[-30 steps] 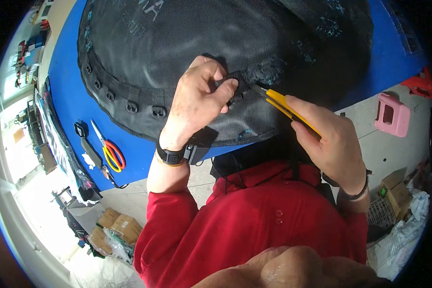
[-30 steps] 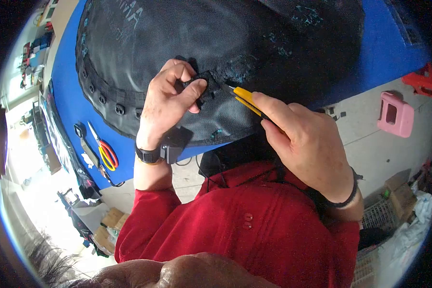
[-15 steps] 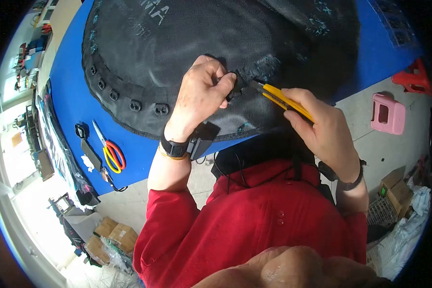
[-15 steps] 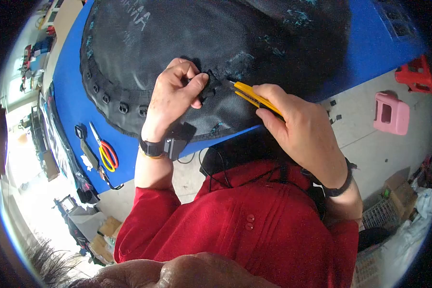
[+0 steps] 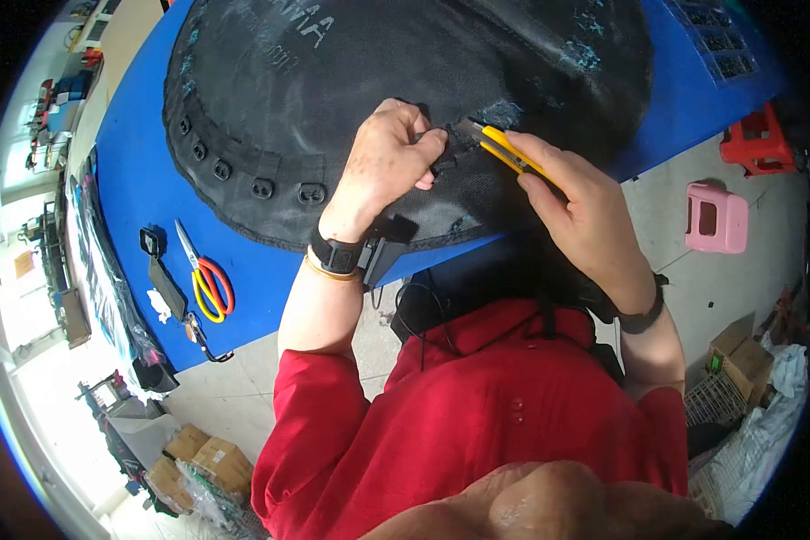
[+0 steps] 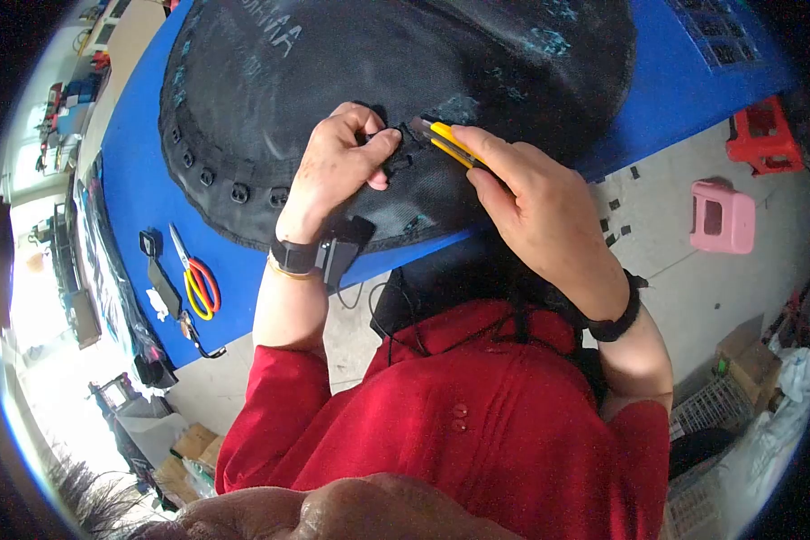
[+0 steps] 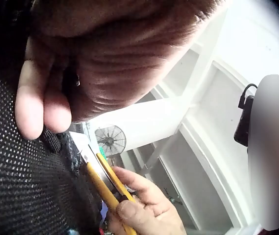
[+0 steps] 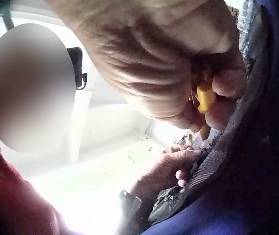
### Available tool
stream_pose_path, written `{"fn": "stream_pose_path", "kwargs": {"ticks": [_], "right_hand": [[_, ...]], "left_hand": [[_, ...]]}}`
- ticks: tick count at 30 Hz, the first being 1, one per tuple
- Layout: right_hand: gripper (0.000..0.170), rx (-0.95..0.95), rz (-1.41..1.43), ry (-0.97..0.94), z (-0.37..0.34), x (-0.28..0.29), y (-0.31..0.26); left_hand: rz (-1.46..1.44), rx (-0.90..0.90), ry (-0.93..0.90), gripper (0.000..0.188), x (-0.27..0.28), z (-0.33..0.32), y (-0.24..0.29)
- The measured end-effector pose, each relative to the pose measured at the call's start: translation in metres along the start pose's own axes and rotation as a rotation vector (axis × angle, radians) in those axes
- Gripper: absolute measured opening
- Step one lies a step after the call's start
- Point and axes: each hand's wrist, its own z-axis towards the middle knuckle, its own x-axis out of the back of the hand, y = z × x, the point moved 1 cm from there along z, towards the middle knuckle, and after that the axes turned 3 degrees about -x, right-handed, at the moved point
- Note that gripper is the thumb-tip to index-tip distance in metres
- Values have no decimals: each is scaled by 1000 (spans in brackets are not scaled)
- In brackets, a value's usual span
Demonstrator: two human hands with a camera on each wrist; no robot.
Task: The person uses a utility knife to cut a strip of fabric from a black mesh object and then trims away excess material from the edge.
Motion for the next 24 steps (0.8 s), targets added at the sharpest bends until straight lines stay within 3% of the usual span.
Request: {"fn": "stream_pose_path", "kwargs": {"ticks": [24], "right_hand": [[39,51,-20,-30,5,-3,1]], "left_hand": [[-25,-29,-1,31,1,0,4]]}}
